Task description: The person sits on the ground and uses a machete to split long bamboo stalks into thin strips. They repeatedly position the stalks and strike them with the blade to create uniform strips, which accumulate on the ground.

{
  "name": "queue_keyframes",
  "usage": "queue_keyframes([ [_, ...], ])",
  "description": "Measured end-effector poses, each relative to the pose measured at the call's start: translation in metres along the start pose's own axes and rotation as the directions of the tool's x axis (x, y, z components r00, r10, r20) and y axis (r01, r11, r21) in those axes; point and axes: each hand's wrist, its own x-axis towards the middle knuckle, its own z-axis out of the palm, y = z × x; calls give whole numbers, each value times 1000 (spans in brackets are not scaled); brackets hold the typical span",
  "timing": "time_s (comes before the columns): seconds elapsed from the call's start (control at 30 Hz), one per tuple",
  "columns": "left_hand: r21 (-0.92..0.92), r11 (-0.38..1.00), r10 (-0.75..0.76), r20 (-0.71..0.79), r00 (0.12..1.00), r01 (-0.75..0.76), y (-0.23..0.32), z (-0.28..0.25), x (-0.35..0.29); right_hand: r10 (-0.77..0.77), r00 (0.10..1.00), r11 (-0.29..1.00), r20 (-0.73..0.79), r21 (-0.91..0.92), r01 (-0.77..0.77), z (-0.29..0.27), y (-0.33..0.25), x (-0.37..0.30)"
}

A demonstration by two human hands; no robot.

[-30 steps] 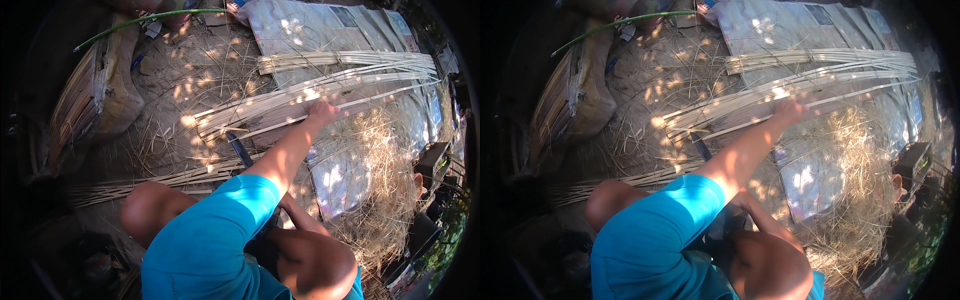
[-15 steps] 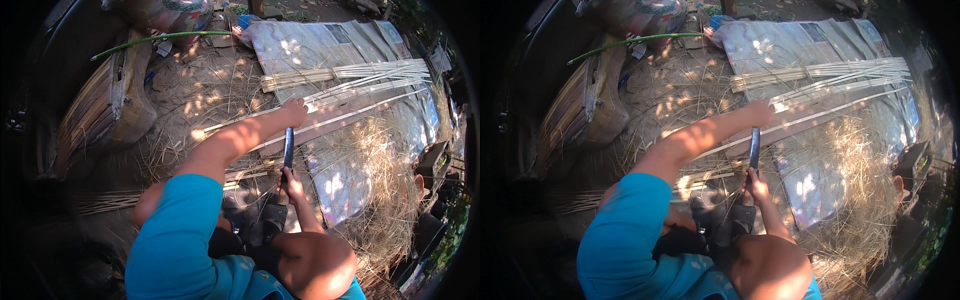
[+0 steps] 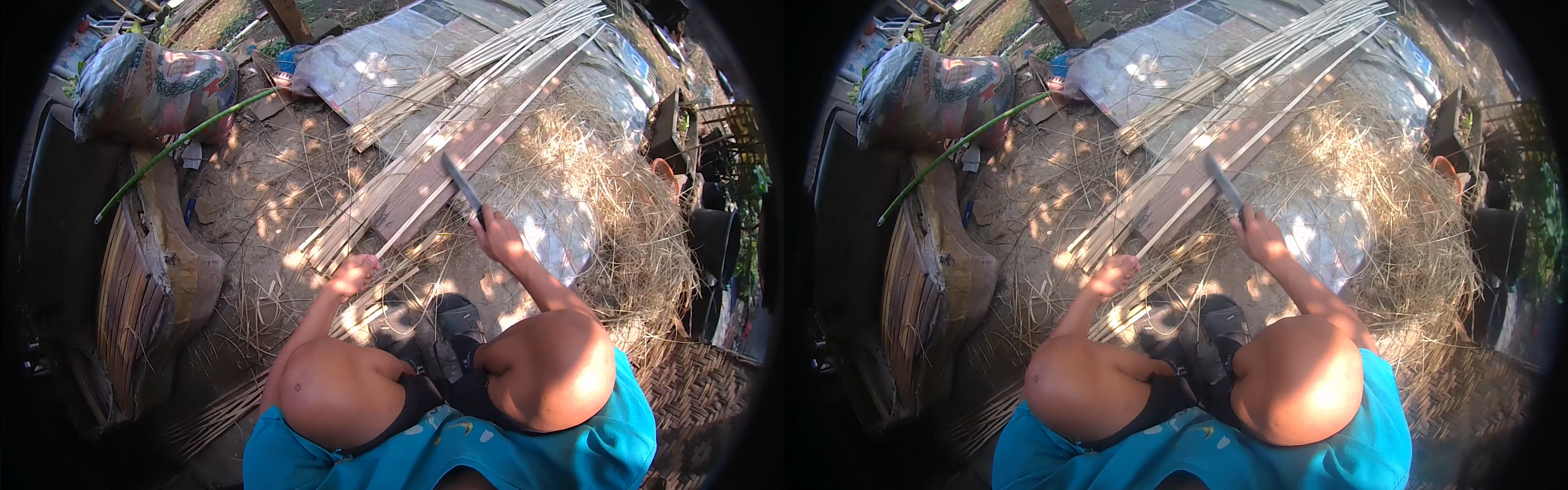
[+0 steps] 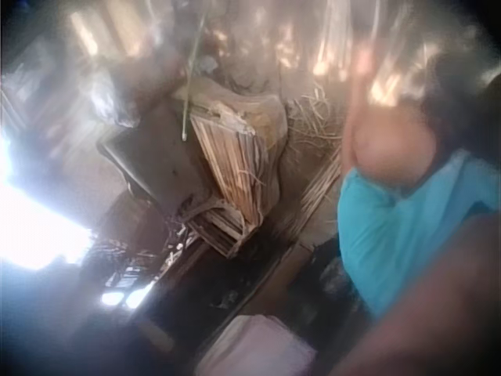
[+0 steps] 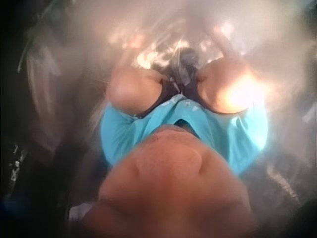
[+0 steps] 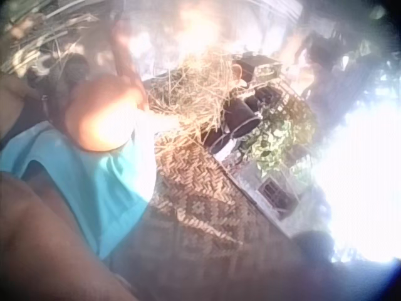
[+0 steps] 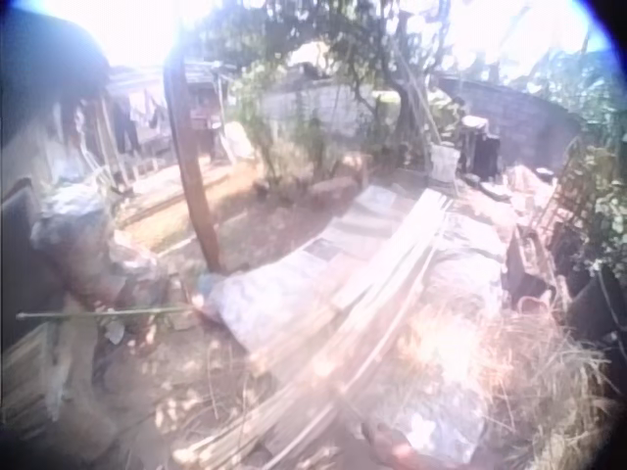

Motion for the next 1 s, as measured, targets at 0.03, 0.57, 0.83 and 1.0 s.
queue_keyframes([
  [0.03, -94, 995, -26, 50, 998, 31, -2, -3, 0, -209, 965, 978, 158, 35, 206, 6, -33, -21],
  [0.57, 679, 733, 384, -363, 849, -41, -45, 5, -58, -26, 997, 1000, -68, -4, 25, -3, 19, 44],
  [0.83, 845, 532, 444, -326, 835, 47, -36, -8, -44, -187, 980, 973, 67, 153, 175, 19, -28, 13],
  [1.0, 930, 367, 575, -202, 793, -29, -63, -18, -57, 125, 948, 992, -292, 6, -129, -32, 88, 70],
])
